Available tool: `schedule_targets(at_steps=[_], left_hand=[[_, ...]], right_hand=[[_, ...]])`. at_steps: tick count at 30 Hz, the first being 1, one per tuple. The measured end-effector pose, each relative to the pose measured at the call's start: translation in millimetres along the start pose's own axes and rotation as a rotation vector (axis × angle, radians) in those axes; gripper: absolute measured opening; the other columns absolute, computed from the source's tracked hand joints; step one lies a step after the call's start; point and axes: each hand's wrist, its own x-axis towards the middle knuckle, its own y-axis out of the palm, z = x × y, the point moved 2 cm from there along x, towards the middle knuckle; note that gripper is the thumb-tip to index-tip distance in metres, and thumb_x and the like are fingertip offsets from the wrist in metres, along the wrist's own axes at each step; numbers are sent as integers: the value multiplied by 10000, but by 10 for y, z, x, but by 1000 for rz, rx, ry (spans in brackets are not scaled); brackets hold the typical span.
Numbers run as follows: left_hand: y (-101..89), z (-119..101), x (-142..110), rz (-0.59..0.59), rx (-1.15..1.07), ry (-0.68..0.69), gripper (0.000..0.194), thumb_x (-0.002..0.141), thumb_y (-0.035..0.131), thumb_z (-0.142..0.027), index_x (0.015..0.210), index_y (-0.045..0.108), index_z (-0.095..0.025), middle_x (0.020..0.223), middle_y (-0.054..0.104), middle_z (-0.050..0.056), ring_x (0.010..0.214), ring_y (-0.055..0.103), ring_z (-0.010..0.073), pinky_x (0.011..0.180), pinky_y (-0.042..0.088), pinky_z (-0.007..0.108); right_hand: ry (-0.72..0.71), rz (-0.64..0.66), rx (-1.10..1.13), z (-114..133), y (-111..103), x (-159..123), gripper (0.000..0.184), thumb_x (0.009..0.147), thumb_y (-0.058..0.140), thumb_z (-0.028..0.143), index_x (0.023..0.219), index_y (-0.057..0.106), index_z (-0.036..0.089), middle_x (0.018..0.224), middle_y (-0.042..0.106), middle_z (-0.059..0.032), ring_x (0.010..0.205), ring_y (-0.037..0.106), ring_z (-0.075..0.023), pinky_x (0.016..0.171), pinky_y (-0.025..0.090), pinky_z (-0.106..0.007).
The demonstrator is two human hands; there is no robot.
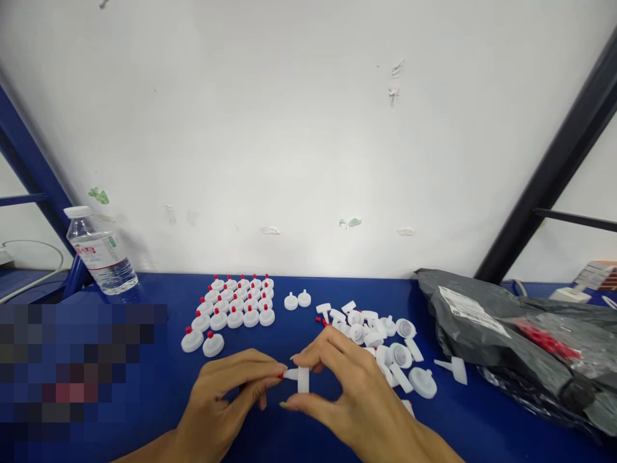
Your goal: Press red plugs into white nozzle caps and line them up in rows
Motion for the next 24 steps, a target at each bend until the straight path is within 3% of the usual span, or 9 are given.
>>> schedule_targets(at_steps=[7,12,15,19,24], left_hand=[[-27,-67,-11,-15,135,222,343,899,541,-6,1085,727,-226,864,734,33,622,655,95,564,521,176],[-38,-48,10,47,200,134,324,908,543,-26,1080,728,-229,892,742,36,718,686,117,623,523,196],[-27,-70,55,65,208,67,246,920,582,-100,1064,740,-222,909,743,46,749,685,131,653,524,213],[-18,-105,105,130,237,-57,174,922,629,-229,1043,753,-231,909,728,34,614,610,93,572,477,206],[-170,-68,232,324,457,-115,176,949,577,-256,1023,736,-243,918,710,18,696,622,124,628,454,235]], right_hand=[[127,-23,70,-4,56,-24,303,713,867,343,907,667,224,818,680,24,695,651,-135,656,526,-250],[309,21,184,-70,90,-29,326,721,852,370,962,684,228,817,709,13,724,693,-161,692,564,-262],[296,14,143,-67,61,2,300,750,827,369,989,693,247,852,723,7,764,698,-176,727,570,-278],[295,45,-12,-54,40,13,278,741,829,384,964,696,284,876,730,21,819,699,-202,761,565,-310],[264,12,-191,-108,2,-22,495,717,828,471,1139,632,303,1070,710,-14,1003,672,-253,880,556,-380]])
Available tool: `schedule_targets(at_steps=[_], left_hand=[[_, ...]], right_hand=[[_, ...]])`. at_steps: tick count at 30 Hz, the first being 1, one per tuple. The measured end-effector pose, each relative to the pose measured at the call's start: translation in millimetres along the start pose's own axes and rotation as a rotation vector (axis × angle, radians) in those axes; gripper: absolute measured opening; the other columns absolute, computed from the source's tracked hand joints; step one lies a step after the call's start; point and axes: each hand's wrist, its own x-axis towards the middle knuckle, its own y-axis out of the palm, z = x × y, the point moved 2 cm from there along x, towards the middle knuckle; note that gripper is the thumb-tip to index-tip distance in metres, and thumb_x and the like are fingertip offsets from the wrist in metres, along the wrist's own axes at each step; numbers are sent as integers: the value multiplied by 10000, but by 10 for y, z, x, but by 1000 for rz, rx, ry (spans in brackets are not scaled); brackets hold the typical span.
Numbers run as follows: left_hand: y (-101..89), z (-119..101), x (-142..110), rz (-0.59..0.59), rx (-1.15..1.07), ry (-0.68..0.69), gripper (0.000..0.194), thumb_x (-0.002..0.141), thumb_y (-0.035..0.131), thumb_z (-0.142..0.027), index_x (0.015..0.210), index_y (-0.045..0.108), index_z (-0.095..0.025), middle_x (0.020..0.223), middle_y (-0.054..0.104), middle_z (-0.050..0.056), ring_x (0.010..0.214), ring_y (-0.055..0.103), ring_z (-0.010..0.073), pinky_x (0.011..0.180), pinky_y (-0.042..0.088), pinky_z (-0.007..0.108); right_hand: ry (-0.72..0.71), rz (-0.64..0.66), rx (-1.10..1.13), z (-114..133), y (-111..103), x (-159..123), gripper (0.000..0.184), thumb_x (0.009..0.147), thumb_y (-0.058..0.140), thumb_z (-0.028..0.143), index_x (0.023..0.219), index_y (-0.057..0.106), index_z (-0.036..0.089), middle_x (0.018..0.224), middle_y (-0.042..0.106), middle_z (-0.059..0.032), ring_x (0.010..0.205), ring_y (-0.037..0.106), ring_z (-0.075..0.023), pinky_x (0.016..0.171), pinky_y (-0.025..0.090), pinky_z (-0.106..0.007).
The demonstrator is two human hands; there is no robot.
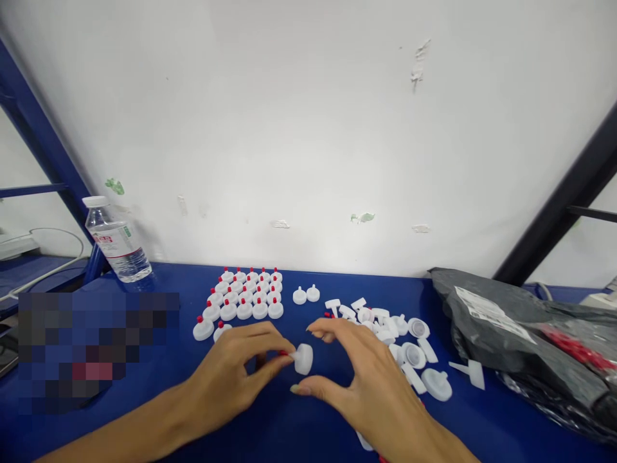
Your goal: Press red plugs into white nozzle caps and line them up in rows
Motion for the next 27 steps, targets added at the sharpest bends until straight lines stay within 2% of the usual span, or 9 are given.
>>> schedule_targets(at_steps=[5,10,14,16,19,21,24,27], left_hand=[[-323,212,132,241,483,-19,221,956,486,-198,916,704,-202,887,705,41,778,666,203,640,415,289],[-562,281,156,307,647,-84,246,925,464,-153,891,702,-204,874,690,62,814,669,227,629,398,286],[-572,292,141,349,722,-98,283,886,445,-91,887,705,-204,882,672,71,760,661,226,587,380,287],[-558,290,141,366,730,-103,292,877,450,-87,945,706,-212,907,669,75,752,662,226,584,381,290],[-576,224,143,309,726,-100,269,882,480,-164,1067,665,-227,969,673,75,767,662,242,595,384,307],[-602,142,126,268,720,-111,197,887,472,-214,968,653,-218,912,678,63,731,648,240,590,374,316],[-596,37,40,330,691,-148,234,888,433,-218,711,586,-215,731,658,44,629,612,220,567,347,322],[-539,35,-74,417,663,-160,237,890,425,-216,729,599,-218,718,667,60,642,630,241,573,360,334]], right_hand=[[-55,-53,-42,-8,-74,32,309,894,656,449,1156,605,293,1027,685,-33,903,679,-216,820,579,-345],[-141,15,-67,40,-25,2,205,943,595,373,1138,610,309,1078,663,-43,989,654,-227,842,573,-357],[-162,29,-67,45,1,-20,194,959,561,338,1143,615,309,1110,666,-46,1043,645,-229,876,569,-359],[-174,23,-82,43,-7,-15,187,963,551,322,1137,619,303,1105,673,-47,1053,641,-233,902,556,-376],[-208,13,-108,35,-22,0,182,970,538,300,1135,612,294,1105,673,-48,1078,625,-240,931,529,-395],[-229,17,-116,26,-28,9,186,977,522,276,1145,601,289,1114,668,-50,1091,613,-237,939,515,-395],[-275,33,-129,44,-47,9,171,991,488,234,1107,609,272,1075,673,-54,1043,625,-226,913,511,-380],[-389,34,-171,150,-69,-29,170,992,473,201,1026,635,241,965,701,-52,881,669,-200,809,527,-336]])
